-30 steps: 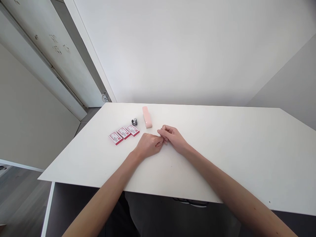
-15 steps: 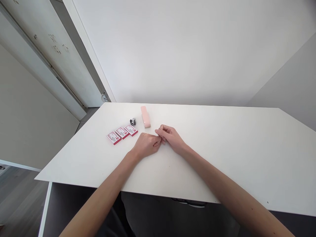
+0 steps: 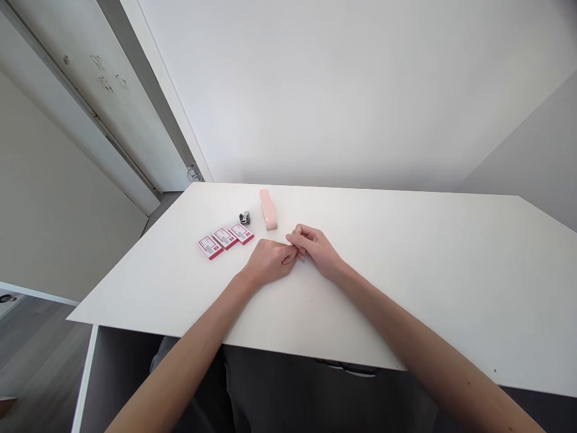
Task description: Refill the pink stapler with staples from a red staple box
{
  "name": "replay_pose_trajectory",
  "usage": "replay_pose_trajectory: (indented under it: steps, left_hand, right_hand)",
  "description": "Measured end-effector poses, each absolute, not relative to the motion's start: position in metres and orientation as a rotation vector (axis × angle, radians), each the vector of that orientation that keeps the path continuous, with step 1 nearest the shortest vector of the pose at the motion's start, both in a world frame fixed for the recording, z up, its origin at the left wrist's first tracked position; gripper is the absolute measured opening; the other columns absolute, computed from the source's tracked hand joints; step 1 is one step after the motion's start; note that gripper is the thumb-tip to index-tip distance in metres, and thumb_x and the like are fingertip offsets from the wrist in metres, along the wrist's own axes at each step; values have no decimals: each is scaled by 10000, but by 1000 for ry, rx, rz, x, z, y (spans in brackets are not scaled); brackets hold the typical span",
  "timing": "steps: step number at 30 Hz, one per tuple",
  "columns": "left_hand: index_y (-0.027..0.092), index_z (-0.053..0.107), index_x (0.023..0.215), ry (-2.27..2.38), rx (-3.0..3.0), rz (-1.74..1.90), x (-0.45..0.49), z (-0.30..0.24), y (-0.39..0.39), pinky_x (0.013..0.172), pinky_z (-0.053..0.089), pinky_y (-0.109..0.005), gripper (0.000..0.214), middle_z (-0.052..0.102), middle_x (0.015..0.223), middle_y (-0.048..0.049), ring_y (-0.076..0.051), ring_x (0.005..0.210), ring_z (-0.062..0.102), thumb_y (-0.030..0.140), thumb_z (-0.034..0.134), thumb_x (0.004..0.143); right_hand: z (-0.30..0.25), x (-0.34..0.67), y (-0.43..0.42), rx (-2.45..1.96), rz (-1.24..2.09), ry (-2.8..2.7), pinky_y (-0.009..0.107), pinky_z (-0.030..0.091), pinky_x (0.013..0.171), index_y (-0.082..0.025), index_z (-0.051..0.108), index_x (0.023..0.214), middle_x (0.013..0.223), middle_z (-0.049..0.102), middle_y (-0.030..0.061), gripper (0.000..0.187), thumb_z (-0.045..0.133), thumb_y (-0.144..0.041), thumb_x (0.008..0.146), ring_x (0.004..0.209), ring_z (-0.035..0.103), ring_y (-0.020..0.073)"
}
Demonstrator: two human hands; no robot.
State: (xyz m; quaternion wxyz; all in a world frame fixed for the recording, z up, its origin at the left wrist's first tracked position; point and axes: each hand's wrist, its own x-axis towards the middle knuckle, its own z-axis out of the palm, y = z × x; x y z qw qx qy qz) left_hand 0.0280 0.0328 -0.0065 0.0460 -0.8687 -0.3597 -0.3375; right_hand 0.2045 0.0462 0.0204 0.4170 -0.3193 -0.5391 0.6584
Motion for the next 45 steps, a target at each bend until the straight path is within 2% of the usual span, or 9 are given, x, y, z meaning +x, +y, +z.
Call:
replay_pose_trajectory:
  steps: [6,19,26,37,45]
  left_hand:
    - [206,291,574,-1113,-2664,-1004,28,-6,32,466,191,-280,373,488,464,55,-93,418,327,84,528,834]
    - [195,325,575,-1169,-2707,-951,27,-5,28,482,207,-287,362,666,571,46,-87,435,430,53,532,835]
    - [198,314,574,-1169,-2694,-941,26,-5,28,475,205,-288,355,623,531,53,-89,425,382,45,522,818]
    - [194,333,580,-1157,-2693,-942,26,-5,28,487,181,-289,331,650,557,44,-90,434,397,38,508,813]
    - [198,334,577,-1147,-2691,-961,27,-4,28,480,181,-299,341,615,534,49,-96,433,382,46,512,825]
  right_hand:
    - [22,204,46,-813,1656,-1356,306,334,617,-236,470,655,606,443,-61,463,812,-494,832,580,439,126]
    - [18,204,47,-810,1668,-1366,308,340,634,-235,476,670,620,461,-56,467,841,-475,832,607,428,131]
    - [19,205,47,-818,1667,-1369,310,338,639,-235,474,668,621,458,-57,471,844,-475,833,606,427,132]
    - [18,204,46,-813,1664,-1372,309,345,628,-238,476,668,616,462,-57,484,847,-506,826,603,429,132]
    - [18,204,47,-812,1661,-1378,310,348,629,-239,481,669,616,469,-53,481,837,-518,832,610,433,135]
